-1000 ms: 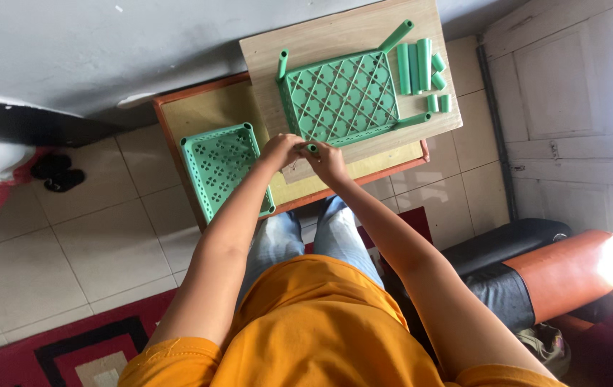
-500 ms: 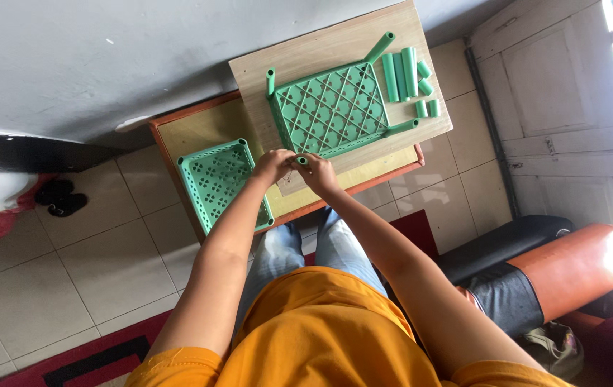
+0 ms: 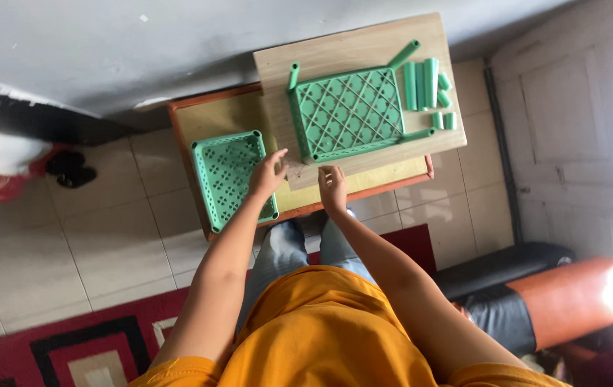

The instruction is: The person assembles a green plastic storage rack by inserting cylindrical legs into the base and stacking a second tray on top. They handle the trays and legs by hand, aligning and pressing the legs into place, then stacking the second tray to form a two-tier rack.

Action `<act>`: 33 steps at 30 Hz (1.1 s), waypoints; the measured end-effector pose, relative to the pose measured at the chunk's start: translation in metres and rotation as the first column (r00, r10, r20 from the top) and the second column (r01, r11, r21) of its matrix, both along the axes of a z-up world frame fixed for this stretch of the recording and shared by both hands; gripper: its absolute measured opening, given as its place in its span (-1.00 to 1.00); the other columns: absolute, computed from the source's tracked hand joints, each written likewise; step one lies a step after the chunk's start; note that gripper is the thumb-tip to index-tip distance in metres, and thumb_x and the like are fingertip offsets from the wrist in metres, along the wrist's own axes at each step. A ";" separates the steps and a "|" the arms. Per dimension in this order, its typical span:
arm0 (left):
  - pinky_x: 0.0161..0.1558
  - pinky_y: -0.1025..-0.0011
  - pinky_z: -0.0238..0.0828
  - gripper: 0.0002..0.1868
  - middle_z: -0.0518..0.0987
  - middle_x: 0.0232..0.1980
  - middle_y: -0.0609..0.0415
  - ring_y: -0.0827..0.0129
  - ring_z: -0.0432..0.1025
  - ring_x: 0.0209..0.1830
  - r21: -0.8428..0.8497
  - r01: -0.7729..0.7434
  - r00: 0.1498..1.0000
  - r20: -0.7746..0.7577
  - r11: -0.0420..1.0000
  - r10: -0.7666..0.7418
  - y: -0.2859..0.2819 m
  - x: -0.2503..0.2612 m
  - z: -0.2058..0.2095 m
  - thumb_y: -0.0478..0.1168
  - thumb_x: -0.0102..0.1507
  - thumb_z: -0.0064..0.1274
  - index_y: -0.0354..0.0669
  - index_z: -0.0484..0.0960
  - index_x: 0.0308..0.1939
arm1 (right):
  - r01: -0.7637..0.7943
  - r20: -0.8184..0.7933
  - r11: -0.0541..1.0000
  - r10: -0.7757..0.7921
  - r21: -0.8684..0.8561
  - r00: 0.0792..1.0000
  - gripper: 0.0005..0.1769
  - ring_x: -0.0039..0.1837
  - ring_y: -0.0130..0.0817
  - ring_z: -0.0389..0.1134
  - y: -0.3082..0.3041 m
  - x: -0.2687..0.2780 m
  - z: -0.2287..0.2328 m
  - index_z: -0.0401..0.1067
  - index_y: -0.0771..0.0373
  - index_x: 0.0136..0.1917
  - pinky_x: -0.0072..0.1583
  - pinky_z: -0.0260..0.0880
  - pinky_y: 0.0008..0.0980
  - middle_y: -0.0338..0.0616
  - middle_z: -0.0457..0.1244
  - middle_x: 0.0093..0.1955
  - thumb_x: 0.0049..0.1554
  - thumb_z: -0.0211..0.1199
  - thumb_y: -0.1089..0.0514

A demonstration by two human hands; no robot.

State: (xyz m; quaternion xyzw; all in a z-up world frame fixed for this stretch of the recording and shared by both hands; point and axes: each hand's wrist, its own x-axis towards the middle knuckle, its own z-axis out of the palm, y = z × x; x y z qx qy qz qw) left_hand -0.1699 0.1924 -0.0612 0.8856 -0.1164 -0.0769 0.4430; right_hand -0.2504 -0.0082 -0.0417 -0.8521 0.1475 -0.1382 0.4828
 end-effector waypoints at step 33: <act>0.37 0.15 0.26 -0.45 0.38 0.43 -0.21 -0.04 0.30 0.41 0.175 -0.517 0.784 -0.298 0.838 0.545 0.223 -0.045 -0.160 -0.25 0.36 -0.07 -0.17 0.32 0.46 | -0.264 -0.484 0.963 0.211 -0.045 0.849 -0.20 0.35 0.08 0.28 0.130 0.085 -0.168 0.17 0.18 0.53 0.28 0.33 -0.11 0.24 0.21 0.40 0.06 0.34 0.17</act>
